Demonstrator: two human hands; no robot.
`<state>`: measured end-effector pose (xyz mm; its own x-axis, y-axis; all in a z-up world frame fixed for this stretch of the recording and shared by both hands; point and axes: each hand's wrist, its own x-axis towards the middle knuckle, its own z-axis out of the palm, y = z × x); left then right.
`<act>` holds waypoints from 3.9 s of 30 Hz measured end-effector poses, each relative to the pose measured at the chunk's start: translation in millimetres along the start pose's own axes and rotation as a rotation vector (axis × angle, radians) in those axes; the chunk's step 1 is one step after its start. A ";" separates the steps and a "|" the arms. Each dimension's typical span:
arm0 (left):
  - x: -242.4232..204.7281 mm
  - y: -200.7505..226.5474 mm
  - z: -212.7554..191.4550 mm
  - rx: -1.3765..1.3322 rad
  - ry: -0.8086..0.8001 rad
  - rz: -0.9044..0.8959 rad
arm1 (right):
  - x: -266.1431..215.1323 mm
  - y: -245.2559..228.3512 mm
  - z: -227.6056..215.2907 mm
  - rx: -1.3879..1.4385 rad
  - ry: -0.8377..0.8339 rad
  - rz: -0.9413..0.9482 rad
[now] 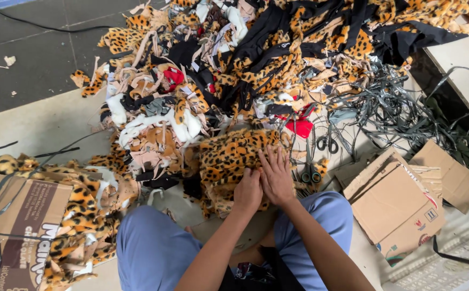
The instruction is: Sorting and trimming leopard-print fabric scraps and stacking them on cardboard
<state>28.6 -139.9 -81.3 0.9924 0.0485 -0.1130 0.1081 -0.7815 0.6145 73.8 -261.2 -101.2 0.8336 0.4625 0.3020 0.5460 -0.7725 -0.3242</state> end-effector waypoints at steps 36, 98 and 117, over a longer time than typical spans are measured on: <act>-31.2 -79.0 -49.0 0.198 0.398 0.442 | 25.0 -20.9 57.3 -0.035 -0.030 -0.060; 27.1 -223.6 -117.1 -0.186 0.725 -0.310 | 55.0 -46.5 36.6 0.086 -0.057 0.100; 84.4 -175.4 -274.5 -0.480 0.050 -0.229 | 258.5 -175.2 -2.1 0.805 -0.412 0.134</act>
<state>109.4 172.0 15.8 0.9404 0.2234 -0.2564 0.3257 -0.3751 0.8679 193.5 -7.2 35.6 0.7738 0.6288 -0.0767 0.2067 -0.3652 -0.9077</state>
